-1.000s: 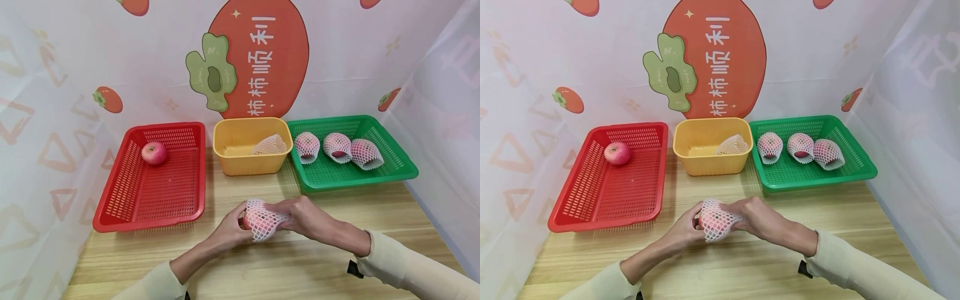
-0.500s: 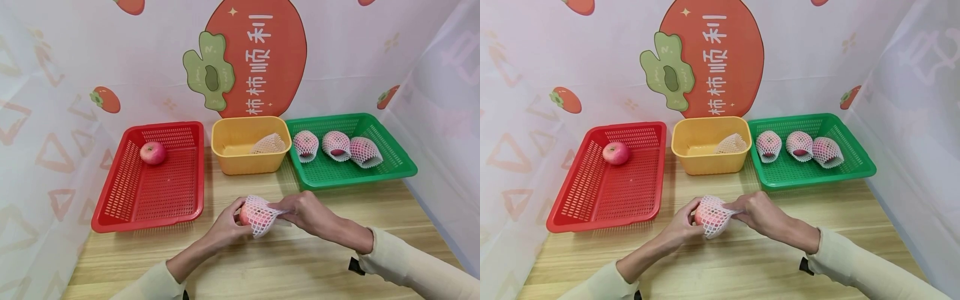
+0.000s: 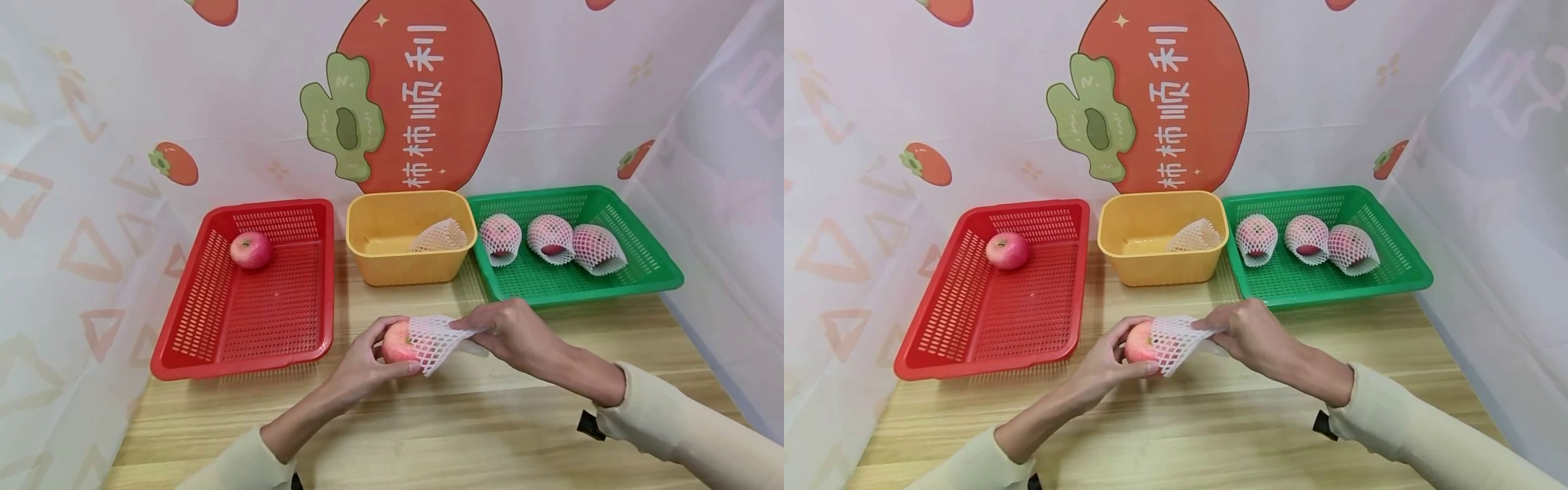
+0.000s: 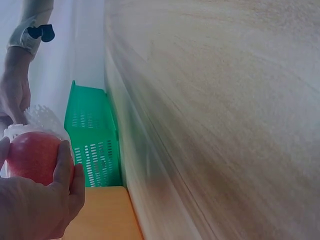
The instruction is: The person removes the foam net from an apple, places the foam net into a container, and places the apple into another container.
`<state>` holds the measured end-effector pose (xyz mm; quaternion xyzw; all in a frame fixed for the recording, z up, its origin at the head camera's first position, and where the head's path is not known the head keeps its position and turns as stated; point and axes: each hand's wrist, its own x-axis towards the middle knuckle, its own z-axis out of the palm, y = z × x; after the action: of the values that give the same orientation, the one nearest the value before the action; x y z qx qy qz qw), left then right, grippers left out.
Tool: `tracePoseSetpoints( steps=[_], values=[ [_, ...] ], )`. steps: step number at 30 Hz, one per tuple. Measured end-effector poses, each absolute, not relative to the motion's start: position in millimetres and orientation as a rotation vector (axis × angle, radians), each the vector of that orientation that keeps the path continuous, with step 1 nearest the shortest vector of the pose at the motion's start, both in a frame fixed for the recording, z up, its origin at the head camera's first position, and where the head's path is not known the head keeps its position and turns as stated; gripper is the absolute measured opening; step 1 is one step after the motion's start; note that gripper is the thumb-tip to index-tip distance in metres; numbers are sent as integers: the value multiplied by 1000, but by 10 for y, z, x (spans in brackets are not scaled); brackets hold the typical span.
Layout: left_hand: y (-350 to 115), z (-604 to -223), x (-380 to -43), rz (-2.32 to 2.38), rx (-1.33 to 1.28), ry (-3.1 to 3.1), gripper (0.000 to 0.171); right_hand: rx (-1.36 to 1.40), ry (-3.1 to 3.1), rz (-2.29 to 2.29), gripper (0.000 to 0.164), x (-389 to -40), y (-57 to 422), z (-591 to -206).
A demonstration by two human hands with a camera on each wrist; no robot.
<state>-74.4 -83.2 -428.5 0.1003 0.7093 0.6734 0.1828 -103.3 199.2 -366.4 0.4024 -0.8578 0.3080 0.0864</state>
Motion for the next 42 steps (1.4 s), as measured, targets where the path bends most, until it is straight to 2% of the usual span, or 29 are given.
tracePoseSetpoints(
  steps=[18, 24, 34, 42],
  values=[
    [-1036, -3982, -722, 1902, 245, 2098, 70, 1105, -2519, 794, 37, -1312, 2090, -3234],
    [-1127, -3831, -785, 1895, 263, 2162, 71, 1031, -2549, 781, 33, -1475, 2069, -3115],
    [-1330, -3552, -911, 1944, 190, 2222, 76, 918, -2596, 734, 37, -1726, 2009, -2993],
    [-1468, -3315, -1043, 1931, 107, 2227, 74, 893, -2595, 707, 27, -1925, 1942, -2909]
  ],
)
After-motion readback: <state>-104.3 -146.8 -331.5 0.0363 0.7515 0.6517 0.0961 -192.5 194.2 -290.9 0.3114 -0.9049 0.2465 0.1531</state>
